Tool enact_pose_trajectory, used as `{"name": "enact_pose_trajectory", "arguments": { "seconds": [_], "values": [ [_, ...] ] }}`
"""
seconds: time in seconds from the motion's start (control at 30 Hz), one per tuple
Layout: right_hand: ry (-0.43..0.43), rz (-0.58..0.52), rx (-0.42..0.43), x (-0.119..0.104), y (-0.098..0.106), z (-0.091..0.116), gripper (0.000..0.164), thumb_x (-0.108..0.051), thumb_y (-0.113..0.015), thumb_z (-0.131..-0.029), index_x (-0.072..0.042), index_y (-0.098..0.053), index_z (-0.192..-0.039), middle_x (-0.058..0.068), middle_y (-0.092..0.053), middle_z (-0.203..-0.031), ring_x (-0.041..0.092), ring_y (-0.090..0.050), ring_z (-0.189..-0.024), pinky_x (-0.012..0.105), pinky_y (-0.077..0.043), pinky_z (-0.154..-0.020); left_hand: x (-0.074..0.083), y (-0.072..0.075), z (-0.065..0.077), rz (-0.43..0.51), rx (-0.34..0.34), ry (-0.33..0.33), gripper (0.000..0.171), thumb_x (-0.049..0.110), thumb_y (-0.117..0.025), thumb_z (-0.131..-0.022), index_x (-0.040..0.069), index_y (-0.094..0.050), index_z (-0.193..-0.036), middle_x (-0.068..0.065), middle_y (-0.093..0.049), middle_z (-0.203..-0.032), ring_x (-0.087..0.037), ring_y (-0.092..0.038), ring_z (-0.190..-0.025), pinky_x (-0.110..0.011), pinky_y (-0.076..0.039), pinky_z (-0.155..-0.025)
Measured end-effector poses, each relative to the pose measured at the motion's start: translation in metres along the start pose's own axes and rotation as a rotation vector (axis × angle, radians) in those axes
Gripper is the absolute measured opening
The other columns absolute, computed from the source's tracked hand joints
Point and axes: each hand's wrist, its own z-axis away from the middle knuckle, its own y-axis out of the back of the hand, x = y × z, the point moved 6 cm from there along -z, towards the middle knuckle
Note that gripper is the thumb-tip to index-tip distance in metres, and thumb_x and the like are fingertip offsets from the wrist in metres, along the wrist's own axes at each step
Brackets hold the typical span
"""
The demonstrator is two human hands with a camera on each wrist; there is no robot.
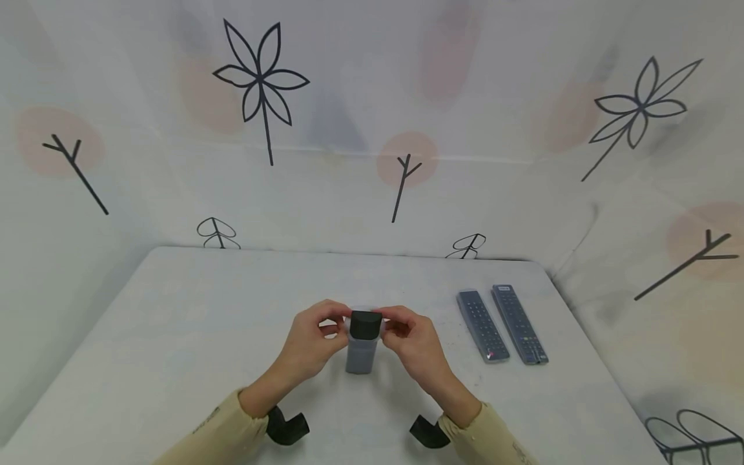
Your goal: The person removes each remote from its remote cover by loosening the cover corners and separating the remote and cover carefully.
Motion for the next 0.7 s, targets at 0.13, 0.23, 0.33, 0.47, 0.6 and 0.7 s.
{"name": "enact_pose_trajectory", "arguments": {
  "seconds": [0.13,0.23,0.33,0.47,0.6,0.7],
  "values": [
    [0.002,0.023,0.017,0.0004,0.0019,-0.0007,0.039,0.014,-0.062,-0.084,-0.009,-0.074,-0.114,0.002,-0.069,-0.104,0.023,-0.060,-0.090,0.028,-0.052,-0.075,-0.0019,-0.0012,-0.0016,-0.005,-0.008,0.002,0.037,-0.015,-0.063,-0.082,0.012,-0.071,-0.105,0.000,-0.065,-0.100,-0.019,-0.058,-0.089,-0.030,-0.056,-0.082],
    [0.013,0.041,0.025,-0.0002,0.0033,-0.0012,0.040,0.013,-0.063,-0.084,-0.011,-0.074,-0.114,0.001,-0.069,-0.103,0.022,-0.061,-0.090,0.028,-0.051,-0.074,-0.0020,-0.0018,-0.0030,-0.033,-0.010,0.002,0.036,-0.013,-0.064,-0.082,0.014,-0.071,-0.105,0.002,-0.066,-0.099,-0.017,-0.059,-0.088,-0.029,-0.056,-0.081],
    [0.030,0.060,0.027,-0.0019,0.0045,-0.0011,0.041,0.013,-0.063,-0.083,-0.011,-0.074,-0.114,0.000,-0.069,-0.104,0.022,-0.061,-0.091,0.028,-0.049,-0.073,-0.0016,-0.0025,-0.0044,-0.052,-0.014,0.000,0.034,-0.010,-0.066,-0.084,0.015,-0.072,-0.105,0.004,-0.066,-0.099,-0.016,-0.060,-0.089,-0.029,-0.056,-0.080],
    [0.051,0.065,0.026,-0.0041,0.0058,-0.0011,0.039,0.014,-0.063,-0.083,-0.008,-0.073,-0.114,0.000,-0.068,-0.109,0.021,-0.060,-0.095,0.028,-0.050,-0.078,-0.0037,-0.0036,-0.0057,-0.054,-0.030,0.029,0.030,-0.009,-0.065,-0.087,0.013,-0.074,-0.107,0.003,-0.068,-0.102,-0.018,-0.062,-0.092,-0.031,-0.056,-0.081],
    [0.056,0.032,0.005,-0.0040,0.0057,-0.0018,0.036,0.013,-0.064,-0.085,-0.005,-0.073,-0.114,0.001,-0.067,-0.114,0.020,-0.060,-0.102,0.030,-0.050,-0.088,-0.0062,-0.0040,-0.0058,-0.051,-0.057,0.096,0.029,-0.006,-0.062,-0.090,0.008,-0.074,-0.113,0.000,-0.071,-0.107,-0.019,-0.064,-0.098,-0.035,-0.056,-0.083],
    [0.039,-0.004,-0.010,-0.0028,0.0058,-0.0022,0.033,0.011,-0.065,-0.086,-0.004,-0.073,-0.114,0.003,-0.066,-0.117,0.021,-0.062,-0.104,0.030,-0.052,-0.088,-0.0051,-0.0040,-0.0060,-0.049,-0.077,0.118,0.028,-0.005,-0.062,-0.091,0.006,-0.073,-0.115,-0.003,-0.072,-0.108,-0.019,-0.064,-0.100,-0.035,-0.055,-0.083]
  ]
}}
